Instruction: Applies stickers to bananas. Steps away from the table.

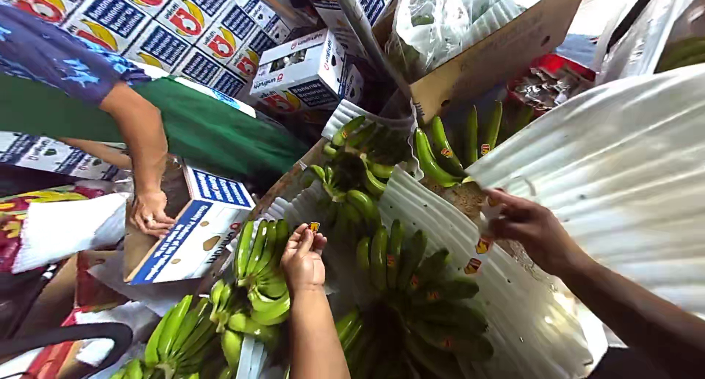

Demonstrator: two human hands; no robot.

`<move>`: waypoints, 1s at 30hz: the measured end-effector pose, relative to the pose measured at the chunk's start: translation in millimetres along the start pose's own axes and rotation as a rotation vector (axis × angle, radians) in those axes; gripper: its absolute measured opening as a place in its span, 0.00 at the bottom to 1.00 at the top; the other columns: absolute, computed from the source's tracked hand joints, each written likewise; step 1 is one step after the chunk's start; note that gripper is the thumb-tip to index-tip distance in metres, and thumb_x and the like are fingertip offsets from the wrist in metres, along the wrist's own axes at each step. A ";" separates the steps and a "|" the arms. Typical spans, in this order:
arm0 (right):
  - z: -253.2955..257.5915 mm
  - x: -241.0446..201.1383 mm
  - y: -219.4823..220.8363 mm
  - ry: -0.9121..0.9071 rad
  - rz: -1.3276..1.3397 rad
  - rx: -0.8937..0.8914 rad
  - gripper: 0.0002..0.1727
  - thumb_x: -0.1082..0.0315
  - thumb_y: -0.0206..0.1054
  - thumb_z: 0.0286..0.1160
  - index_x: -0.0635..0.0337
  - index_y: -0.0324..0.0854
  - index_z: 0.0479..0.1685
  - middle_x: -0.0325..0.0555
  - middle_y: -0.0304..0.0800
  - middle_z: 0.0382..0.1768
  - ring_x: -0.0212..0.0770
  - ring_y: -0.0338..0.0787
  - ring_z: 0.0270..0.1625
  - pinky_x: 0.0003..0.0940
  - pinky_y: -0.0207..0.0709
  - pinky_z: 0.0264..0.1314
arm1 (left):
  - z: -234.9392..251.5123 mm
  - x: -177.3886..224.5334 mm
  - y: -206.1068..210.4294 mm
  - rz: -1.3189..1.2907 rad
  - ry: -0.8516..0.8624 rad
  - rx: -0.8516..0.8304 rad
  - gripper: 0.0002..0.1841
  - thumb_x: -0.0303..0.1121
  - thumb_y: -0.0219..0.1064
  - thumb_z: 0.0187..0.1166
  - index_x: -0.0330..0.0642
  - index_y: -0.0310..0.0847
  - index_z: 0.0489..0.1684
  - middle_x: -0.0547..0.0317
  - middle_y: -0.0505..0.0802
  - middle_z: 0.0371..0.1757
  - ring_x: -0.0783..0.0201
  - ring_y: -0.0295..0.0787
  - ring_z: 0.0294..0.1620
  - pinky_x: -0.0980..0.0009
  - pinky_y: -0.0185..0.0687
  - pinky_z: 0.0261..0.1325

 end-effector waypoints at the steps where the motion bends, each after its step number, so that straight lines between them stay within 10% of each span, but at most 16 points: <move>1: -1.5 3.9 -7.0 -0.026 -0.005 0.002 0.33 0.83 0.66 0.65 0.69 0.72 0.78 0.42 0.93 0.52 0.32 0.94 0.43 0.30 0.90 0.47 | 5.0 0.1 4.6 0.032 -0.003 0.001 0.06 0.23 0.54 0.89 0.37 0.74 0.55 0.67 0.86 0.31 0.76 0.86 0.26 0.79 0.88 0.35; 8: 9.8 -4.5 -29.4 -0.362 -0.043 -0.056 0.33 0.82 0.67 0.70 0.50 0.77 0.79 0.34 0.92 0.63 0.29 0.95 0.51 0.26 0.89 0.57 | 39.0 3.8 33.1 0.014 0.031 -0.031 0.07 0.26 0.49 0.92 0.46 0.72 0.45 0.71 0.87 0.25 0.75 0.88 0.26 0.77 0.88 0.36; 14: 7.9 -33.0 -22.0 -0.564 -0.290 -0.210 0.17 0.68 0.69 0.78 0.36 0.92 0.60 0.27 0.94 0.57 0.28 0.93 0.55 0.27 0.88 0.61 | 58.7 -22.7 22.2 -0.131 -0.110 0.099 0.05 0.29 0.55 0.90 0.46 0.76 0.51 0.69 0.85 0.31 0.74 0.84 0.27 0.77 0.85 0.36; 27: 8.8 -67.5 91.1 -0.517 -0.443 -0.465 0.22 0.75 0.70 0.74 0.34 0.92 0.59 0.19 0.93 0.58 0.24 0.91 0.59 0.24 0.88 0.60 | 170.7 -124.1 -1.4 0.065 -0.253 0.046 0.17 0.36 0.68 0.84 0.36 0.81 0.64 0.50 0.90 0.49 0.67 0.84 0.37 0.70 0.83 0.43; 30: 26.2 -54.6 118.4 -0.528 -0.472 -0.511 0.17 0.71 0.70 0.77 0.40 0.92 0.58 0.24 0.94 0.55 0.25 0.93 0.54 0.22 0.89 0.57 | 189.9 -131.3 4.6 0.114 -0.251 -0.004 0.19 0.38 0.71 0.81 0.37 0.83 0.65 0.44 0.91 0.57 0.56 0.88 0.52 0.57 0.83 0.59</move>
Point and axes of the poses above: each hand's wrist, its own z-axis towards the middle knuckle, its own y-axis out of the palm, x = y × z, the point moved 2 cm from there along z, towards the middle knuckle
